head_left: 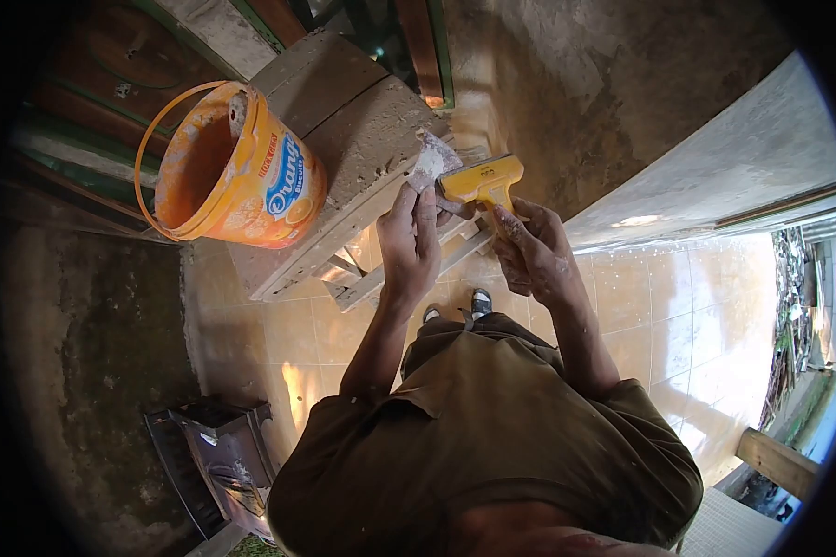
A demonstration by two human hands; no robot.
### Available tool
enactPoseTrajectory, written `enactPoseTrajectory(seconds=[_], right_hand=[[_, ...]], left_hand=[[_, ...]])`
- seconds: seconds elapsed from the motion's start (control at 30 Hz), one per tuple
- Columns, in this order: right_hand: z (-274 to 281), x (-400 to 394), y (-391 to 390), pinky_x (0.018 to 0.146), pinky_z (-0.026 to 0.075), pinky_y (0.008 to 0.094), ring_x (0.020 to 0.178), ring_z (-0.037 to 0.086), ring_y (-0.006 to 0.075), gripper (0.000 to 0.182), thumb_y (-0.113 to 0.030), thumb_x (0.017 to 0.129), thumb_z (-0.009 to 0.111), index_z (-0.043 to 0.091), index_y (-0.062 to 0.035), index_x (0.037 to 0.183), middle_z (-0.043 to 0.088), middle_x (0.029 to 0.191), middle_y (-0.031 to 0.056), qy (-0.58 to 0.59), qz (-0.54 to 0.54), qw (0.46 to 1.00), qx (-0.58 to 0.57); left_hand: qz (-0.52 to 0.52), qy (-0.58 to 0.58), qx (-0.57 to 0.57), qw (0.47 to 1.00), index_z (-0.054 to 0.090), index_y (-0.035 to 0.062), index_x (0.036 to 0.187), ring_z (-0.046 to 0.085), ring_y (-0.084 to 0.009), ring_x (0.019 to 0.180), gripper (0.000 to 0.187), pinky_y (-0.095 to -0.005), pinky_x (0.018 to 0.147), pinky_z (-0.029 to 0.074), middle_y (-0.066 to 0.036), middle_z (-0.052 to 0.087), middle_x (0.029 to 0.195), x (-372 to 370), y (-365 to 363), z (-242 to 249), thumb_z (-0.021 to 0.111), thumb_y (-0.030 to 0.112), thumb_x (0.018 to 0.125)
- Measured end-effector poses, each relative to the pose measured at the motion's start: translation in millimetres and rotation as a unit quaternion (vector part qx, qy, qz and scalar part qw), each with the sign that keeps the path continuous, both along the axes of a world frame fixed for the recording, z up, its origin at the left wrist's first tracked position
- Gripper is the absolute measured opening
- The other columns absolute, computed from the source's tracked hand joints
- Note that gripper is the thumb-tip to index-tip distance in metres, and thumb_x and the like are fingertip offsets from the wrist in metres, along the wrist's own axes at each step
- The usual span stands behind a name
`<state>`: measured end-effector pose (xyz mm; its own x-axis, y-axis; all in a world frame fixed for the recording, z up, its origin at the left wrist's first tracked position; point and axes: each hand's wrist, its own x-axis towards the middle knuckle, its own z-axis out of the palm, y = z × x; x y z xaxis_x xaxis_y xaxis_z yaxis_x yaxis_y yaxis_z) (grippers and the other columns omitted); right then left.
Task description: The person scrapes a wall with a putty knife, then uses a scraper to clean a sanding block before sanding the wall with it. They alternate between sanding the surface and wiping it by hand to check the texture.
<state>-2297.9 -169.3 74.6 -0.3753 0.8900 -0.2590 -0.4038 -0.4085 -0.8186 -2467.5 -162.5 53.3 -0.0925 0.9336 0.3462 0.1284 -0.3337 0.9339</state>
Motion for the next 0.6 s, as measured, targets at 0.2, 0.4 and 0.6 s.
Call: enactPoseTrajectory(seconds=[0.2, 0.4, 0.6], right_hand=[[1.5, 4.3, 5.7, 0.032, 0.022, 0.0205, 0.037, 0.029, 0.0030, 0.022, -0.026, 0.099, 0.054, 0.049, -0.0047, 0.097, 0.038, 0.057, -0.0044, 0.020, -0.053, 0.998, -0.028], [-2.2, 26.9, 1.0, 0.029, 0.023, 0.0200, 0.034, 0.028, 0.0028, 0.021, -0.024, 0.100, 0.051, 0.052, -0.0034, 0.103, 0.038, 0.055, -0.0041, -0.034, -0.048, 0.998, 0.035], [4.7, 19.4, -9.3, 0.028, 0.024, 0.0210, 0.033, 0.030, 0.0035, 0.021, -0.021, 0.099, 0.052, 0.046, -0.0015, 0.105, 0.038, 0.055, -0.0028, -0.106, -0.026, 0.993, 0.044]], left_hand=[[0.004, 0.021, -0.006, 1.000, 0.055, -0.0049, 0.113, 0.063, -0.0105, 0.085, 0.025, -0.0285, 0.076, 0.056, -0.010, 0.063, 0.093, -2.2, -0.3, -13.6, 0.043, 0.014, 0.102], [-0.056, -0.245, -0.006, 0.968, 0.045, -0.0034, 0.128, 0.065, -0.0165, 0.093, 0.034, -0.0349, 0.079, 0.059, -0.010, 0.063, 0.106, -17.4, 6.4, -12.7, 0.042, 0.020, 0.103], [-0.021, -0.227, 0.006, 0.974, 0.047, -0.0032, 0.126, 0.066, -0.0176, 0.091, 0.033, -0.0330, 0.077, 0.059, -0.011, 0.063, 0.108, -15.6, 5.3, -13.0, 0.041, 0.019, 0.103]])
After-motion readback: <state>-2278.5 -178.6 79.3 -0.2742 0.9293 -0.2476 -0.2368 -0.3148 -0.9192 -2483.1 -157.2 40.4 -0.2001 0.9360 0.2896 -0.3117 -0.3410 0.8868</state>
